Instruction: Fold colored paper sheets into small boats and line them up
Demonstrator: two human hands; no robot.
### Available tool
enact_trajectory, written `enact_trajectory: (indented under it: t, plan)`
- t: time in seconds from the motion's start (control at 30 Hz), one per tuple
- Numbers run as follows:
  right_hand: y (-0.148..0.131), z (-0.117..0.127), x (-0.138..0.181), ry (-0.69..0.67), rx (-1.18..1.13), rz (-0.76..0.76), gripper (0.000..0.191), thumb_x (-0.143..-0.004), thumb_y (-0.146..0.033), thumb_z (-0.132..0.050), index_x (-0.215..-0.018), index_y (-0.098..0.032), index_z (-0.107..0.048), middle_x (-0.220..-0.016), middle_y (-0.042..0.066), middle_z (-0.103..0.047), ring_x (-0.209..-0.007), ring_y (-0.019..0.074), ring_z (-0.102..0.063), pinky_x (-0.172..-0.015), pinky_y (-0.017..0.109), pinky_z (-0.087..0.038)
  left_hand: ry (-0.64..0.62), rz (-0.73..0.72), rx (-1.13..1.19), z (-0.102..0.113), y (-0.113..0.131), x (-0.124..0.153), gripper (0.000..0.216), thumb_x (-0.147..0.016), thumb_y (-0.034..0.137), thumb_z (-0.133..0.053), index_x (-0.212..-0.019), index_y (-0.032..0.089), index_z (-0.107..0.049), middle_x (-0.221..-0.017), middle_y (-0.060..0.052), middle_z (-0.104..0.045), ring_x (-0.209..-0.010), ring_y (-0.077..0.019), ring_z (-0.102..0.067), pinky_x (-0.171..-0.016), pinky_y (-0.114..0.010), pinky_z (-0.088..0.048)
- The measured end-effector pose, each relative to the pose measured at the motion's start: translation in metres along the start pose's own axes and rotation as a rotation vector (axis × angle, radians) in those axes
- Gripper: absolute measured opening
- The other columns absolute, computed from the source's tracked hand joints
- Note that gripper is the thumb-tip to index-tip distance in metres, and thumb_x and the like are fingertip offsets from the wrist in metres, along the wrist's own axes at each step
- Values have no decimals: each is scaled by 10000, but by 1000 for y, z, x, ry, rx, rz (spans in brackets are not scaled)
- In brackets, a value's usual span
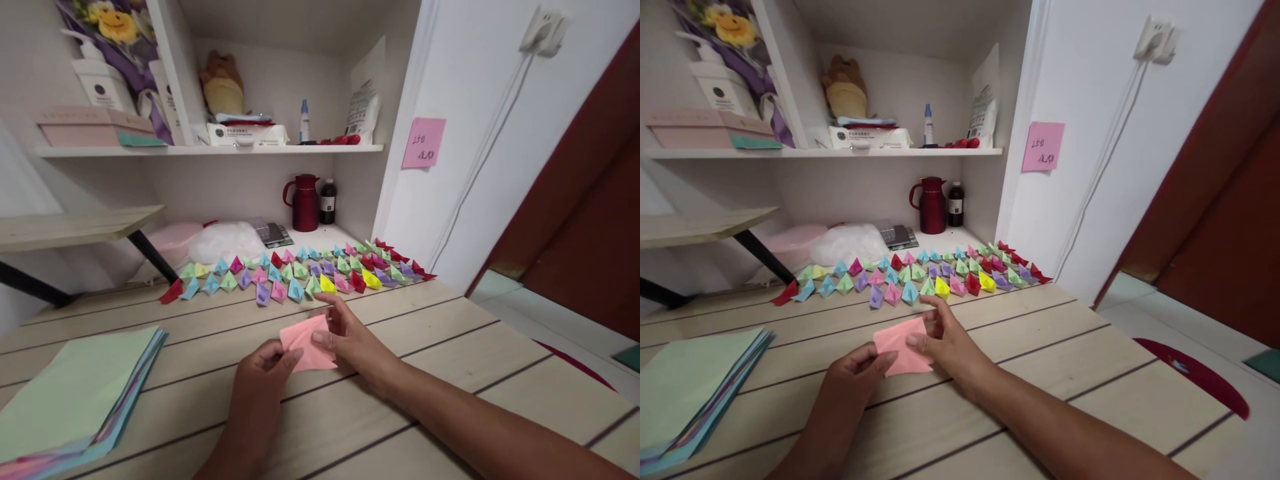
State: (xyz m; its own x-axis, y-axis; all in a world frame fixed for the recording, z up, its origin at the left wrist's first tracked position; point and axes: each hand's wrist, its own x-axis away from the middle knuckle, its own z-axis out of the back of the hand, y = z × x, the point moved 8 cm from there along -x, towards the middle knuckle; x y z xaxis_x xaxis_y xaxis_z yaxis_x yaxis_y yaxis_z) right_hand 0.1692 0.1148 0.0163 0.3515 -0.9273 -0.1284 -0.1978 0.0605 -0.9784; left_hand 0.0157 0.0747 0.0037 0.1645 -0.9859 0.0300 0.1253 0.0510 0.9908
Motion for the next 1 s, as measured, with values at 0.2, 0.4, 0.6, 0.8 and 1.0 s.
enact_trajectory:
  t: [0.2, 0.4, 0.6, 0.8, 1.0]
  plan:
    - [5, -29, 7, -165, -202, -59, 347, -718, -320, -794, -974, -134, -653, -817, 32, -637, -779, 167, -594, -774, 318, -461, 33, 60, 193, -1, -9, -1, 252, -618, 397, -759, -621, 162, -671, -609, 17, -649, -588, -138, -560, -574, -220, -414]
    - [12, -9, 7, -56, -14, -127, 295, -757, -372, -738, -857, -105, -661, -726, 22, -610, -651, 138, -540, -621, 264, -429, -8, -55, 298, -10, -4, 1, 463, -550, 326, -806, -971, 184, -673, -987, -97, -704, -891, -243, -644, -668, -279, -505]
    - [3, -10, 10, -134, 425, -8, 210, -746, -282, -729, -703, -132, -588, -638, -37, -509, -611, 97, -445, -530, 198, -327, -85, 64, 79, -1, -4, 2, 255, -672, 406, -732, -740, 164, -691, -700, -29, -681, -680, -165, -602, -634, -247, -446]
    - [0, -13, 7, -154, 323, -1, 284, -774, -376, -709, -706, -152, -549, -632, -46, -449, -589, 91, -402, -527, 202, -310, -148, 59, -70, -1, 4, 3, 241, -692, 417, -703, -721, 178, -721, -715, -16, -712, -707, -178, -591, -660, -254, -420]
    - [6, -15, 7, -141, 15, -79, 398, -657, -374, -818, -880, -182, -550, -709, -45, -525, -613, 96, -462, -568, 205, -349, -54, 61, 91, 2, 2, 6, 248, -685, 433, -709, -696, 185, -698, -707, -1, -705, -722, -176, -601, -692, -251, -438]
